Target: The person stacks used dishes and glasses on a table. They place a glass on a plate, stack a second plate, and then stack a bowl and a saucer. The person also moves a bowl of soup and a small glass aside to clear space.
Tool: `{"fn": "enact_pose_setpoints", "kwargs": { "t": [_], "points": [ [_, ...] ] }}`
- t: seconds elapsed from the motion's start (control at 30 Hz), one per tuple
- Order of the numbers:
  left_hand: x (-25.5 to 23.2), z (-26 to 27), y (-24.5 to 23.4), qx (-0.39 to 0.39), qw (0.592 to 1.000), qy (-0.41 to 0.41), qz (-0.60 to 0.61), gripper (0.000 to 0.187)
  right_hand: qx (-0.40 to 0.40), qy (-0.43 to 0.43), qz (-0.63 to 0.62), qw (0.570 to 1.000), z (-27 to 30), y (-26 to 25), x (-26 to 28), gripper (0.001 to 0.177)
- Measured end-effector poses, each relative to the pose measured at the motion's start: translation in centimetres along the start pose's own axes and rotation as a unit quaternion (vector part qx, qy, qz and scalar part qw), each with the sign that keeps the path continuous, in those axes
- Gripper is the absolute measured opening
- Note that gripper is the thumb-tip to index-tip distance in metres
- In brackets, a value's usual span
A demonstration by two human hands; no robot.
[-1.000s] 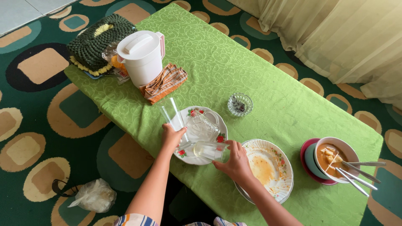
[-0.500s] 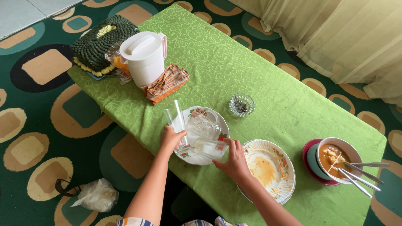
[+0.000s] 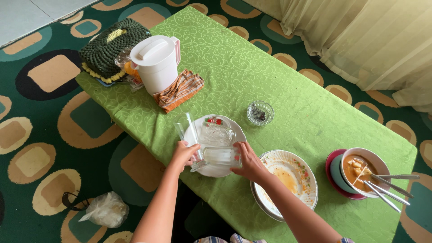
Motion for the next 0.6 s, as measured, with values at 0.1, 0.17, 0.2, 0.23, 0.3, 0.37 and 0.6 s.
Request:
{"fn": "enact_pose_setpoints", "kwargs": {
  "t": [0.1,0.17,0.2,0.23,0.3,0.37,0.6],
  "points": [
    [-0.1,0.8,-0.2,-0.010,1.000,-0.004,0.006,0.083,0.044,0.042,-0.021,0.998,-0.5,0.2,-0.5,0.088],
    [-0.2,1.5,-0.3,-0.014,1.000,0.005,0.010,0.080,0.043,0.038,-0.014,0.998,-0.8,0.4,-0.6,0.088],
    [-0.3,1.9,-0.4,-0.017,1.000,0.009,0.012,0.079,0.029,0.023,0.002,0.999,-0.9,0.5,-0.6,0.090],
    [-0.5,2.3,-0.4,-0.015,0.999,0.016,0.023,0.078,0.016,0.007,0.018,1.000,-0.9,0.6,-0.5,0.092],
    [-0.8,3.1,-0.4,-0.012,0.998,0.031,0.046,0.078,0.003,0.002,0.030,1.000,-1.0,1.0,-0.4,0.095],
    [-1.1,3.7,-0.6,-0.022,0.998,0.056,0.014,0.077,0.004,0.021,0.021,1.000,-1.0,1.5,-0.3,0.098],
    [-1.6,4.9,-0.5,-0.053,0.986,0.139,-0.077,0.078,0.031,0.132,0.022,0.990,-1.1,0.6,0.5,0.123]
  ]
}}
Point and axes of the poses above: each hand's wrist, its own z-axis away from the middle knuckle, its own y-axis out of the palm, x = y × z, the point moved 3 cm from there along -z, towards the middle knuckle
